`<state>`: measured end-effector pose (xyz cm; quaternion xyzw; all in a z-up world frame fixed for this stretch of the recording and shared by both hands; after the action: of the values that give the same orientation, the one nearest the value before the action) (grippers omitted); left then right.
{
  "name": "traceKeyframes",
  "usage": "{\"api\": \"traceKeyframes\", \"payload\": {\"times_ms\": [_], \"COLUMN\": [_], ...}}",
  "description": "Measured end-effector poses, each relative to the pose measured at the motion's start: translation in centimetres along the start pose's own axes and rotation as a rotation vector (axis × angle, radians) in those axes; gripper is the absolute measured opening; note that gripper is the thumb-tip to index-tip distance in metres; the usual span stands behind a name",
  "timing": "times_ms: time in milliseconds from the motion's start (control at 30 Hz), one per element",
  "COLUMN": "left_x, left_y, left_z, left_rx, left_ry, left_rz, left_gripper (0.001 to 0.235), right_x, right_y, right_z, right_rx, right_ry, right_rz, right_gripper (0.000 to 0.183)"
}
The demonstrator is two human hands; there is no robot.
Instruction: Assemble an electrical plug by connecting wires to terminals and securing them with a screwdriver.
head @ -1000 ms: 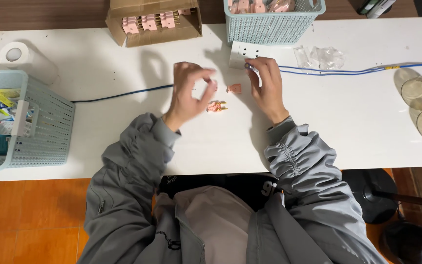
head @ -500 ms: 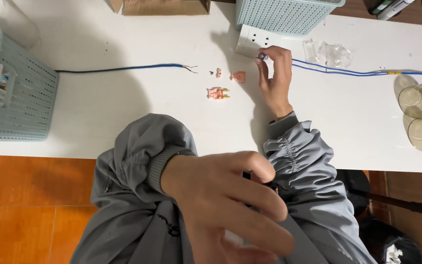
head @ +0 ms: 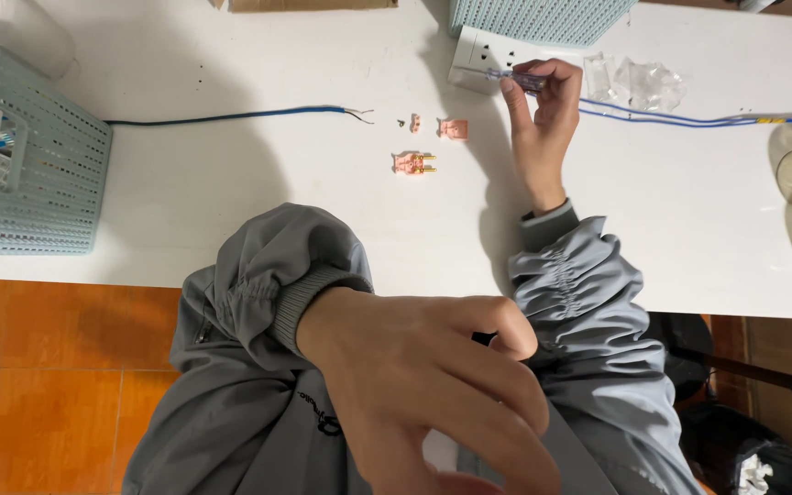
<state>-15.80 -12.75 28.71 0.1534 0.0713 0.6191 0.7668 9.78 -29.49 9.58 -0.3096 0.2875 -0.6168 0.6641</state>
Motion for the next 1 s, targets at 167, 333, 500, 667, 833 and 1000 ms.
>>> {"api": "traceKeyframes", "payload": {"times_ms": [167,333,500,667,833,1000], "left_x": [1.2,6.4,15.9,21.3,21.5,21.7], "left_y": [-0.9,-6.3,-16.9,-21.7,-21.7,-22.5], "left_z": [0.8,1.3,-8.3,-16.0,-17.6,-19.9], "left_rx": [0.064,0.236,0.372,0.734,0.722,0.81], "left_ry": [-0.055,-0.179,-0.073,-0.066,-0.323,-0.443], "left_rz": [-0.064,0.23,0.559,0.725,0.824,0.848], "left_gripper": [0.032,0.027,0.029,0.023,0.026,0.035], "right_x": [1.3,2.1,1.3,0.7,0.8,0.5], "right_y": [3.6,6.9,5.9,5.4,6.4,6.3], "right_z": [0.0,-0.5,-0.7,-0.9,-1.0,-1.1], "right_rx": [-0.16,-0.208,-0.149,-0.027,0.051,0.034], "right_ry": [-0.143,-0.208,-0.294,-0.379,-0.342,-0.37], "right_rz": [0.029,-0.12,-0.278,-0.474,-0.617,-0.671], "right_gripper": [0.024,0.026,0.022,0.02,0.034,0.03]}}
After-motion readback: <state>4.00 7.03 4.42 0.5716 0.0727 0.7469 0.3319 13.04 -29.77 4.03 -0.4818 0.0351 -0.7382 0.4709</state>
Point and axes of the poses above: each hand's wrist, its own z-axis towards the middle knuckle, its own x-axis out of the back of the hand, y = z × x, the point moved 5 cm from there along z, towards the middle knuckle, and after that the axes turned 6 degrees about y, right-handed, at the moved point
